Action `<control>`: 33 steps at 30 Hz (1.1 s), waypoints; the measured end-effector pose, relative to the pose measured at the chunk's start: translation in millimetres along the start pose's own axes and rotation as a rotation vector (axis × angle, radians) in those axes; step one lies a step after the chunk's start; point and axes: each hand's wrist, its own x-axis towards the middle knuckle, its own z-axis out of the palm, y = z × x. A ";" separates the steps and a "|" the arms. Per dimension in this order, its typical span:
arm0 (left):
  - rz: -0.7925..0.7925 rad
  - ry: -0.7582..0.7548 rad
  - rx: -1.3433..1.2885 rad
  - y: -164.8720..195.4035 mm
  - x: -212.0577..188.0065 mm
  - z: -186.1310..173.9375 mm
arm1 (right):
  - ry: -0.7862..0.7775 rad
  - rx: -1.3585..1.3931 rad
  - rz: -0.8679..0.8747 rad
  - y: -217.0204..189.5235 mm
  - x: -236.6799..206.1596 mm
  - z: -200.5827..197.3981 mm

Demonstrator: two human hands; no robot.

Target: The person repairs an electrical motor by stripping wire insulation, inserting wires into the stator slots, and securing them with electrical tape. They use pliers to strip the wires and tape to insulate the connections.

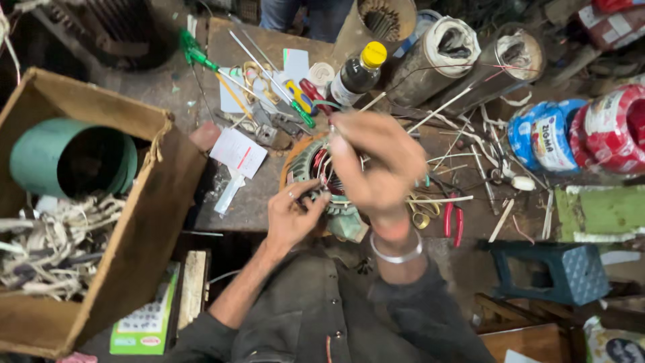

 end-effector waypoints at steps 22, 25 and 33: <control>0.514 -0.973 0.549 83.2 -112.1 182.0 | -0.595 0.532 1.116 71.6 -264.0 -275.5; 0.432 -0.949 0.580 72.1 -123.0 216.6 | -0.519 0.753 1.347 97.3 -280.0 -300.9; -0.647 -0.271 -0.329 -18.6 -116.5 277.9 | -0.380 -0.273 0.510 239.8 -261.3 -321.3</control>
